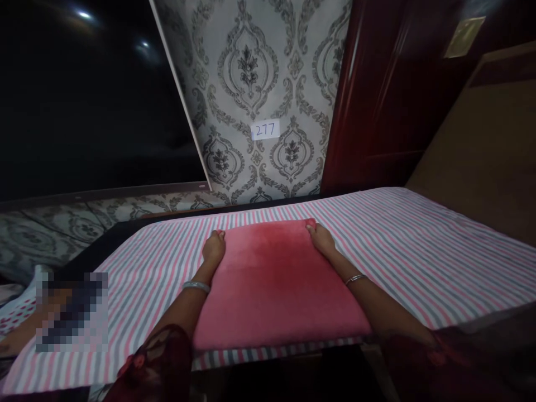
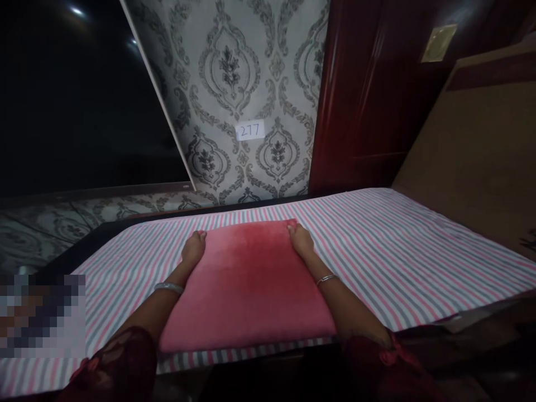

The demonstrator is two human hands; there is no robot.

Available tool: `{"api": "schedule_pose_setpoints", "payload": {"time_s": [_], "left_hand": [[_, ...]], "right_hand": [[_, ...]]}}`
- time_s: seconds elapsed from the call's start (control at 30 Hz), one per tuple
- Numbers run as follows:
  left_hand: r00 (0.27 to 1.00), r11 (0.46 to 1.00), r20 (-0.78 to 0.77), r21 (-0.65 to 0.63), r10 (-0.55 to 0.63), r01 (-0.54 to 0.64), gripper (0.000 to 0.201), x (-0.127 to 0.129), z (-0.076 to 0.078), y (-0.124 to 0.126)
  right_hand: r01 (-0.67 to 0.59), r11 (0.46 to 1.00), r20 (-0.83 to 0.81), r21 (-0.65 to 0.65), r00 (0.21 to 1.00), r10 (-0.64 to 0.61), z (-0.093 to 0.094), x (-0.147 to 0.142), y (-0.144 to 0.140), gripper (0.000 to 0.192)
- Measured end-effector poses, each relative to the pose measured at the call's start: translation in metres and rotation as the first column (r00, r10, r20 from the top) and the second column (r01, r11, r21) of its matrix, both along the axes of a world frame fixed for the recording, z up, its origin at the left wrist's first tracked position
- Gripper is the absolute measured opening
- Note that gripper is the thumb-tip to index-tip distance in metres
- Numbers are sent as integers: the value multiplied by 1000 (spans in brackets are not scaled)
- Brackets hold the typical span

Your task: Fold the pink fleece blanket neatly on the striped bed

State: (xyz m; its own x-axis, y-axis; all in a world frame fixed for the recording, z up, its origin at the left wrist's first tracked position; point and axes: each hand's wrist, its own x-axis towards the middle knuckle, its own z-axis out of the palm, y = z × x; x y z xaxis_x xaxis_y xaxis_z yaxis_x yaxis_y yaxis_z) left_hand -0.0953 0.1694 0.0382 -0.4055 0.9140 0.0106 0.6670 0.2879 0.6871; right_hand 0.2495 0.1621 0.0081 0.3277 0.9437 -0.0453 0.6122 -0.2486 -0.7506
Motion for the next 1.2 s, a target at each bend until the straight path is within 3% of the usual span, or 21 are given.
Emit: {"api": "schedule_pose_setpoints", "payload": {"time_s": [0.27,0.43,0.53,0.63,0.7,0.77,0.87,0.9,0.97,1.03,1.07,1.13,1.2], "left_hand": [[997,999,79,32,-18,15,37,-12,9,3],[969,998,245,65,-18,2,35,-20,25,-1],[935,991,353,132,-35,-12,24,-2,45,14],[865,976,490,218,-113,3,17,35,64,38],[778,964,601,267,-181,18,13,60,66,51],[659,957,718,289,-224,10,15,76,60,58],[459,965,863,259,-210,-46,24,78,39,55],[399,968,896,241,-195,-67,26,74,31,53],[291,969,938,226,-190,-95,30,62,20,49],[102,968,973,219,-207,-123,31,52,14,48],[-16,969,978,205,-209,-139,31,49,12,49],[-222,974,957,148,-185,-171,33,45,11,51],[-306,976,939,98,-155,-192,37,45,11,53]], "right_hand": [[-66,997,-156,34,985,70,11,17,-5,35],[-7,997,-286,79,958,29,39,37,9,15],[63,981,-381,182,925,11,65,14,35,25],[92,961,-534,261,843,64,84,-36,62,29],[125,951,-653,284,751,96,84,-68,71,33],[169,949,-767,267,634,103,73,-87,72,38],[222,955,-881,195,469,70,45,-85,64,47],[237,957,-920,167,387,65,35,-79,61,50],[254,958,-984,136,145,102,20,-64,59,52],[267,955,-981,128,-106,162,11,-53,60,50],[274,953,-965,132,-183,187,8,-50,61,50],[284,949,-954,138,-221,205,6,-46,64,51],[289,947,-950,138,-230,209,5,-44,65,52]]}}
